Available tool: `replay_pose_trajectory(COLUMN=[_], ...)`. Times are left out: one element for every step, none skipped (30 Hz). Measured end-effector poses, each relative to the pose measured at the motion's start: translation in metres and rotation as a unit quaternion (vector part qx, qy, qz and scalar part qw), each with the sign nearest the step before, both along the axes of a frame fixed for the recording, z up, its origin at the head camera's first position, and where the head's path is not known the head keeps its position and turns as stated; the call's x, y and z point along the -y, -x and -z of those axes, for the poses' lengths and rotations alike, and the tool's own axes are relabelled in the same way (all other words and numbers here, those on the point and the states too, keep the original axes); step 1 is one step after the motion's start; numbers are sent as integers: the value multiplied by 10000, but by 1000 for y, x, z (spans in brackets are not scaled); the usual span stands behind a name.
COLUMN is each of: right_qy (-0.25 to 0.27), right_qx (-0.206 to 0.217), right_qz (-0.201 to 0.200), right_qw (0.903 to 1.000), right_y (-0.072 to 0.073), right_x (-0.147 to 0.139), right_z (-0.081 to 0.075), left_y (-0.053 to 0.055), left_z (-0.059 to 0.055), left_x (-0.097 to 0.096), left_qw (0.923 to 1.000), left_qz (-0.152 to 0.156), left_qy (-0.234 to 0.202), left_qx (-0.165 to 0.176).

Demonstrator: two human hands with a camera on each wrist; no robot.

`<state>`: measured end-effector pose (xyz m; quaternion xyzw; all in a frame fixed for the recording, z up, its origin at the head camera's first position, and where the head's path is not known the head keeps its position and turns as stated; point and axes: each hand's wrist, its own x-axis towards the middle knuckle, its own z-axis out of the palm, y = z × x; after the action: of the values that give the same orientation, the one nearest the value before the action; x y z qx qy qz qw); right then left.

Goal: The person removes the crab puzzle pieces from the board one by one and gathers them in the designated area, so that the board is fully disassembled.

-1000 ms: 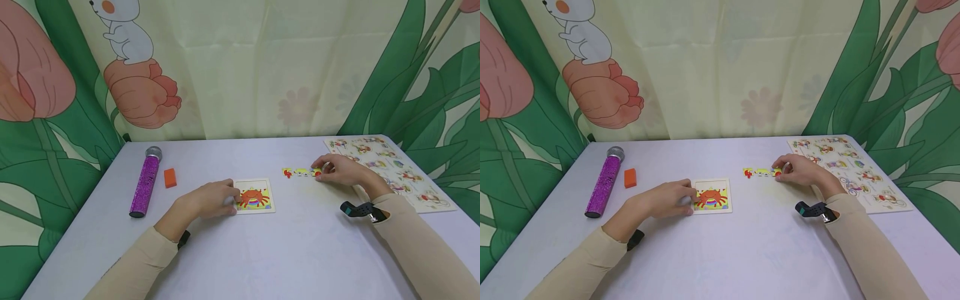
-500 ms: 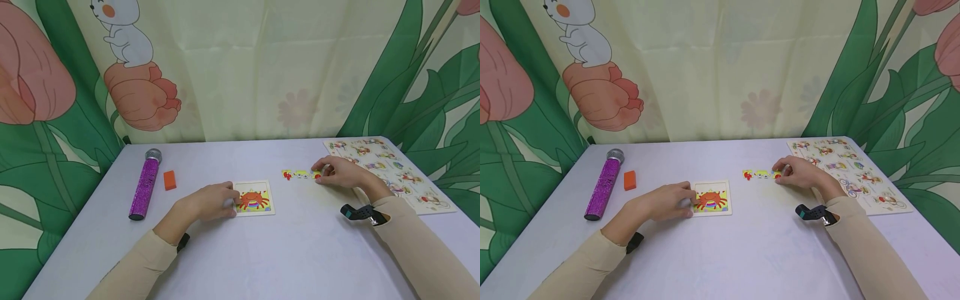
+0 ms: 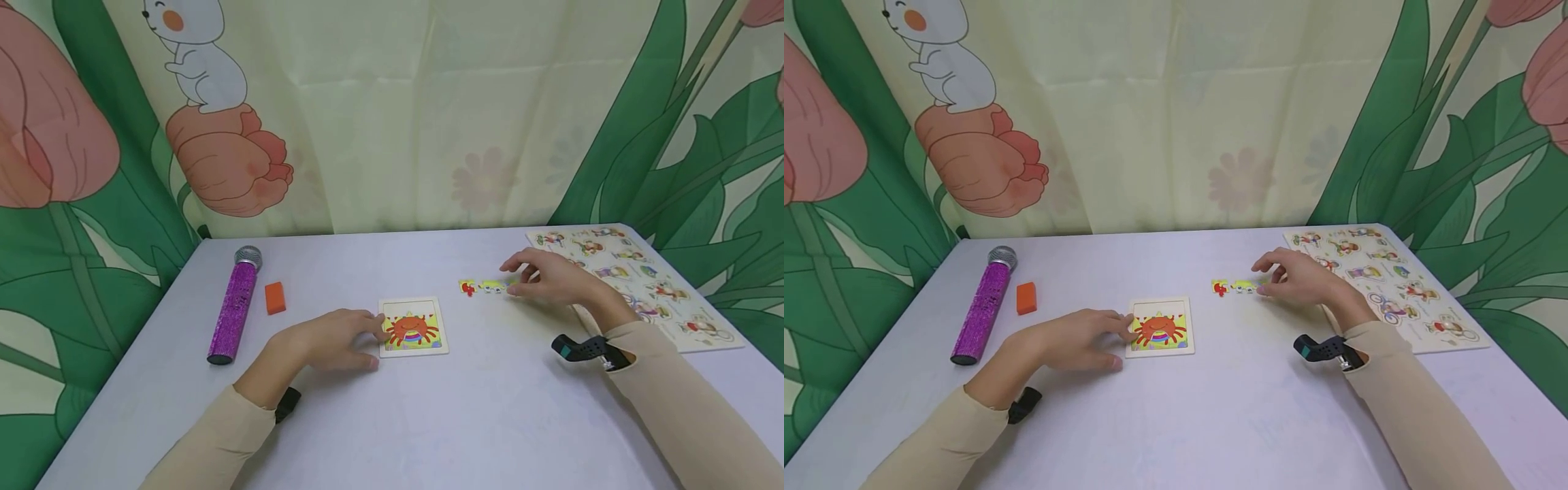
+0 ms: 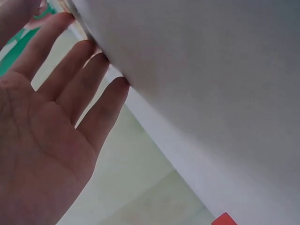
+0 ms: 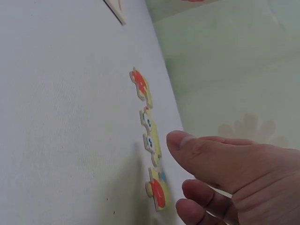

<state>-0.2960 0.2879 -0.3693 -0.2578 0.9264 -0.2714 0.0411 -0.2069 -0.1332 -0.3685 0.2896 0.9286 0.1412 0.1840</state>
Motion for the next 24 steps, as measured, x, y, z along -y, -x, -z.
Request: replay_pose_trajectory(right_qy=[32,73,108,134,161,176,197,213,225,242,274,296,318,336,348,371,390,403,420,446,470,494,522,553], right_qx=[-14,-42,-76,-102,-156,-184,-200,-206,-214,-214,-225,-206,-205,-199,-209,-207,-218,-215,-227,-218,-219,-209,-195,-172], right_qz=[-47,-110,-173,-222,-278,-321,-352,-369,-388,-396,-422,-437,-461,-485,-517,-545,-579,-599,-626,-644,-665,-677,-699,-726], right_qw=[10000,9999,9998,9996,9994,9992,9990,9989,9988,9987,9985,9984,9982,9981,9978,9976,9973,9972,9969,9967,9964,9963,9960,9957], right_y=[0,0,-1,-1,-1,-1,-1,-1,0,0,0,0,0,0,0,0,-1,-1,-1,-1,-1,-1,-1,0], right_x=[2,4,6,8,10,12,14,17,19,22,25,28,31,34,36,39,42,44,47,49,51,54,56,59], right_z=[-1,-2,-3,-4,-4,-5,-5,-5,-5,-5,-6,-6,-6,-7,-7,-8,-9,-9,-9,-9,-9,-9,-8,-8], left_y=[0,-1,-1,-2,-2,-3,-3,-3,-3,-4,-4,-4,-4,-4,-4,-4,-4,-4,-4,-4,-3,-3,-4,-4], left_z=[0,0,-1,-2,-2,-3,-3,-4,-4,-4,-4,-4,-4,-4,-4,-4,-4,-4,-4,-3,-3,-3,-3,-3], left_x=[1,2,2,2,2,2,2,2,2,2,2,2,2,2,2,2,2,2,1,1,1,1,1,1], left_qw=[10000,10000,9999,9999,9998,9998,9998,9998,9998,9998,9998,9998,9997,9997,9997,9997,9997,9997,9996,9996,9996,9996,9996,9996], left_qz=[17,26,26,25,23,9,18,25,30,29,36,39,64,70,71,92,103,111,129,122,131,127,120,120], left_qy=[-25,-50,-69,-89,-113,-118,-111,-97,-81,-71,-65,-51,-50,-42,-37,-41,-40,-32,-37,-35,-36,-34,-28,-18], left_qx=[27,53,82,106,132,164,171,175,182,190,199,210,213,223,235,232,231,233,231,239,236,244,252,256])
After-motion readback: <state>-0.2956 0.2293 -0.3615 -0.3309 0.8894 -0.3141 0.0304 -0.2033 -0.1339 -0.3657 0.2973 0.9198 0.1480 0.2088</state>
